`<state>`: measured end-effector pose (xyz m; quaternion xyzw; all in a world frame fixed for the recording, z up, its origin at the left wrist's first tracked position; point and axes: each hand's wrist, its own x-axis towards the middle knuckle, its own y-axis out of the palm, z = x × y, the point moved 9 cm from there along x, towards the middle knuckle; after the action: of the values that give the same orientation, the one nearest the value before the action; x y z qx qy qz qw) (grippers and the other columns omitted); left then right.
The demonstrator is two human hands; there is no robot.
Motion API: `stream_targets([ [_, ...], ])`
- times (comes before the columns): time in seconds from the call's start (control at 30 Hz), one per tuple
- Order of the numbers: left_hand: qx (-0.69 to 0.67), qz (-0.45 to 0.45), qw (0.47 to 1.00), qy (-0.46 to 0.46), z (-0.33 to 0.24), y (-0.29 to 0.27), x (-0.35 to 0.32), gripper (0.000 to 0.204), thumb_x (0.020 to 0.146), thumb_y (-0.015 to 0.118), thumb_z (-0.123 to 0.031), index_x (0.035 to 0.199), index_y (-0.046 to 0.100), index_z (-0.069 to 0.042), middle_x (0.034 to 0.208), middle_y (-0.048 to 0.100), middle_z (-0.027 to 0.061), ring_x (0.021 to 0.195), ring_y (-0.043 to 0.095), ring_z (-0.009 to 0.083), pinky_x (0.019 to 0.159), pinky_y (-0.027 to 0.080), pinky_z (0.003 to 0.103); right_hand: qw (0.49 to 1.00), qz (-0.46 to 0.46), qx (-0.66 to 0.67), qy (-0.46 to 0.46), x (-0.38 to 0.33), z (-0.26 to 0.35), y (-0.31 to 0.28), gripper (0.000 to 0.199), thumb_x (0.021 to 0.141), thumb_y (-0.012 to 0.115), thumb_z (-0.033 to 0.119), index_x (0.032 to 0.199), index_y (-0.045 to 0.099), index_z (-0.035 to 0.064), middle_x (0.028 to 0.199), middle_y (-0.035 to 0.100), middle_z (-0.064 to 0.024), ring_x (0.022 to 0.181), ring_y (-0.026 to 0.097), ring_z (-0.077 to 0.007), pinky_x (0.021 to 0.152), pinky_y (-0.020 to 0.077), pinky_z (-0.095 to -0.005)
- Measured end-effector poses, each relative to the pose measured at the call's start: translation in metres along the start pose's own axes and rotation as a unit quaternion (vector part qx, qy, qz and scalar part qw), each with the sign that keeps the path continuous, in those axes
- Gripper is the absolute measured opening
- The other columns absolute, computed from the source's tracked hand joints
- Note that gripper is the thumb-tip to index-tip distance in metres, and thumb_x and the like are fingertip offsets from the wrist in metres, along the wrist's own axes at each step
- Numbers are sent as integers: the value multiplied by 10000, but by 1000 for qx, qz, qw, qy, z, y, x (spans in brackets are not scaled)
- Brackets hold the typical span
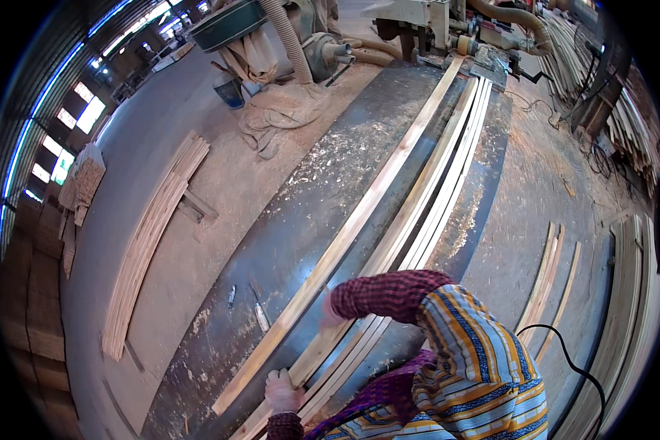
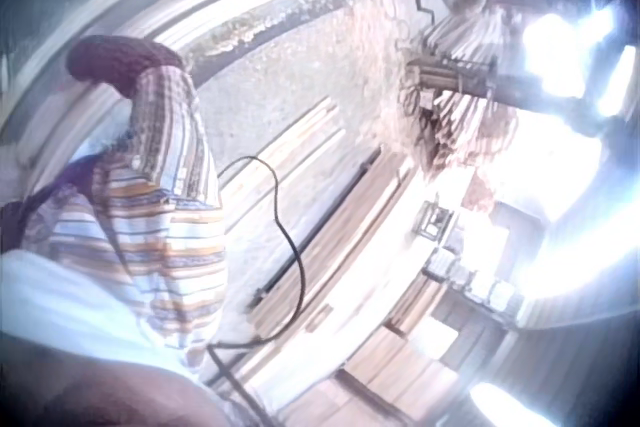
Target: The person picks up wood planks from a table, scrapes the surface of a plank with a hand tool, and carries the planks to a stack on the floor.
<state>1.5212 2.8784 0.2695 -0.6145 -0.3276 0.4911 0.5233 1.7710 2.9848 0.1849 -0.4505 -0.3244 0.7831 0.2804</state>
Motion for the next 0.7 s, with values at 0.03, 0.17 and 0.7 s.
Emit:
stream_targets([
  [0.03,34,34,999,-7,-5,2,3,613,661,855,-323,1179,623,-94,1151,575,137,1092,601,360,913,539,466,992,-20,-126,-23,-13,13,-18,641,906,588,662,1086,790,80,1026,759,-185,1062,703,-339,991,519,-488],
  [0.17,25,175,984,-4,4,15,15,593,729,795,-394,1232,655,-112,1191,597,152,1161,601,354,967,531,454,992,-38,-110,-51,-83,40,-72,464,834,723,544,1082,787,157,1110,745,-136,1057,696,-342,929,556,-471],
  [0.7,-36,15,999,-5,-69,-9,-33,1253,533,873,-619,1455,383,74,1319,539,244,1257,509,415,1147,349,512,989,-133,25,60,-110,-100,-31,444,954,541,506,1044,790,150,1038,756,-150,1014,709,-375,871,554,-495],
])
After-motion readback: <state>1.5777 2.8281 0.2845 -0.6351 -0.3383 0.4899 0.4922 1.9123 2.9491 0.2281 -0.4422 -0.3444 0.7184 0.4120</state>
